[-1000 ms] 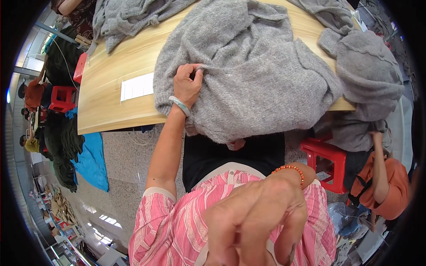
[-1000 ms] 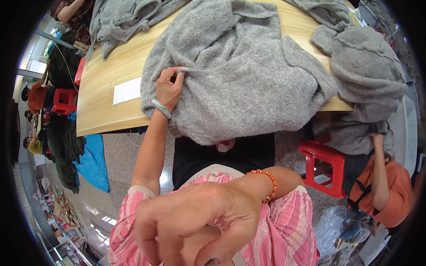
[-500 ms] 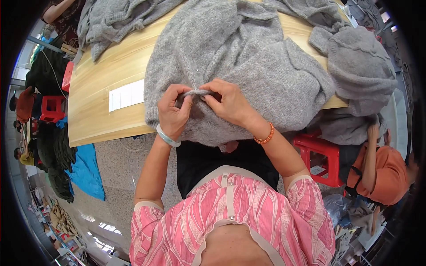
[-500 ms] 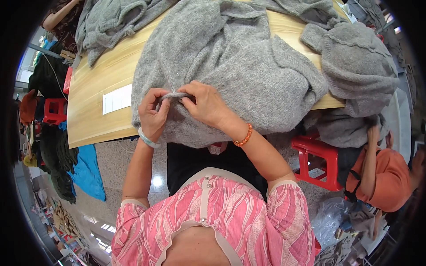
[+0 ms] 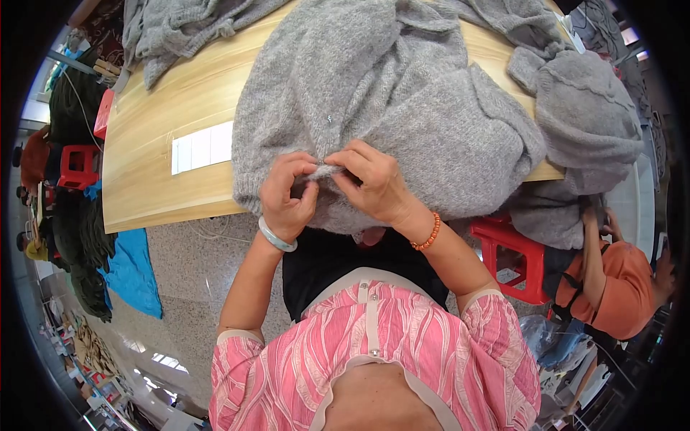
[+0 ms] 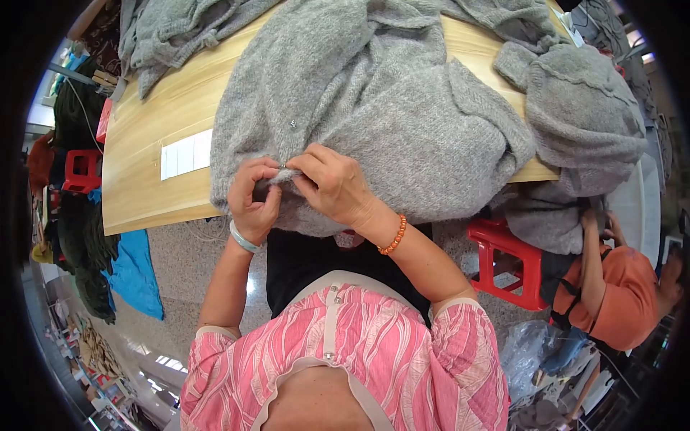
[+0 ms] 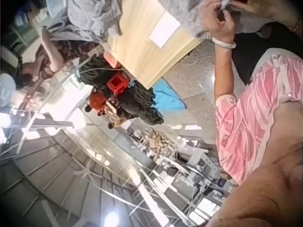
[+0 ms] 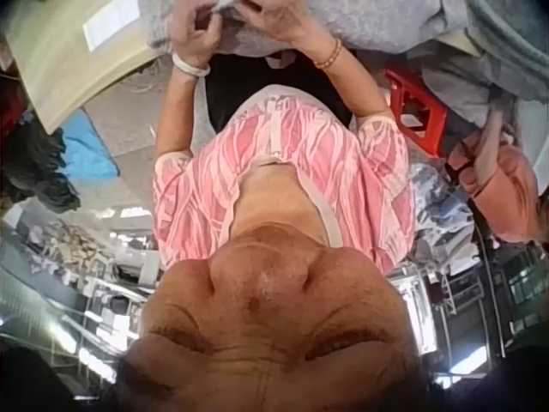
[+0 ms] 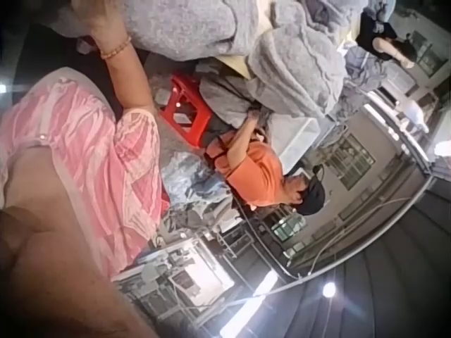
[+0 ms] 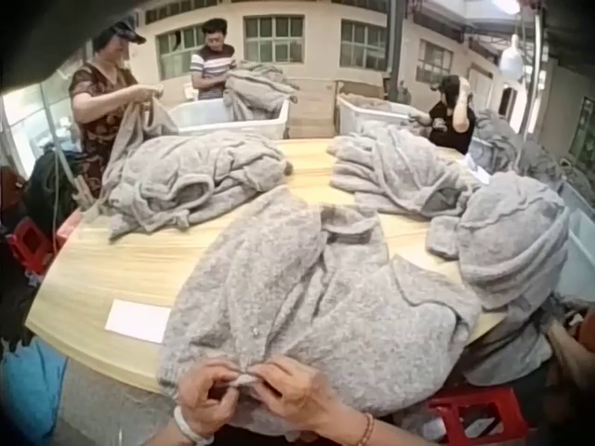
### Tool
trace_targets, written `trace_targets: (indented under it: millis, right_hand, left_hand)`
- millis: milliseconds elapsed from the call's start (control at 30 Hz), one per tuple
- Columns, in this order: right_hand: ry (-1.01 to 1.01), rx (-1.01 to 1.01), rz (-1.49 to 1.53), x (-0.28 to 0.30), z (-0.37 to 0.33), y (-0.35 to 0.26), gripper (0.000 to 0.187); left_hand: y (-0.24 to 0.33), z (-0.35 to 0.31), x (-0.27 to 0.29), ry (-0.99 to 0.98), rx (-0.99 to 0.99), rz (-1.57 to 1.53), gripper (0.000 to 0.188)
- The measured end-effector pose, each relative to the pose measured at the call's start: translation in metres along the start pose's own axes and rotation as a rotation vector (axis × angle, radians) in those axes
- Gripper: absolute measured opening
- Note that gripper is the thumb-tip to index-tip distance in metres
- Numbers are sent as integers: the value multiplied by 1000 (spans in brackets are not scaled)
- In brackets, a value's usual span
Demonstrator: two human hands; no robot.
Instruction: Inspecting and mending grey sweaters at a workbench.
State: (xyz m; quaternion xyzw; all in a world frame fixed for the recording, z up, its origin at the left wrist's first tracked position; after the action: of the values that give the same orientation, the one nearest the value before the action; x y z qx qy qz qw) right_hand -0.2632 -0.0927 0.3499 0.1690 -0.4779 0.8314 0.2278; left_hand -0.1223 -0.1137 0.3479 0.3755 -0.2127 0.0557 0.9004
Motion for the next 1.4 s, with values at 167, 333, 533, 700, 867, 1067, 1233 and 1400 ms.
trace_targets:
  millis: [167, 333, 533, 700, 867, 1067, 1233, 1400]
  right_hand:
    - [15, 68, -54, 3, -4, -6, 27]
    - [92, 248, -110, 6, -11, -20, 30]
    - [82, 252, -108, 4, -16, -15, 30]
    - [94, 211, -64, 5, -15, -10, 28]
    - [89, 136, 4, 4, -12, -4, 28]
    - [-5, -57, 173, 5, -5, 9, 20]
    - [-171, -492, 475, -7, -3, 41, 10]
    - [-329, -712, 866, -26, -4, 49, 20]
  left_hand:
    - [0, -7, -2, -6, 121, 66, 30]
    - [-4, -8, -3, -46, 37, 106, 34]
    - [-1, -12, -3, -22, -77, 109, 34]
    - [1, -9, -2, -35, -120, 34, 33]
    - [-4, -7, -3, -83, -56, -19, 32]
    - [-13, -4, -6, -120, 114, -78, 17]
    - [-35, -4, -13, -214, 435, -365, 8]
    - [-50, -7, -28, -230, 713, -841, 14]
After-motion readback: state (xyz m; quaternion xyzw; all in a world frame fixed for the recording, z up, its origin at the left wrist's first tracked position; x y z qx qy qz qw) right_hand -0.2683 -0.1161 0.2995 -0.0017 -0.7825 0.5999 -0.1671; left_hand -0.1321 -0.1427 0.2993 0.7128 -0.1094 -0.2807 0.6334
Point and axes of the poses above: each hand's wrist, its own z-axis towards the middle knuckle, its own x-axis out of the back of the hand, y = z × x, the point moved 8 cm from there along z, towards the middle knuckle, and after that the axes turned 5 degrees about -x, right-handed, at the moved point
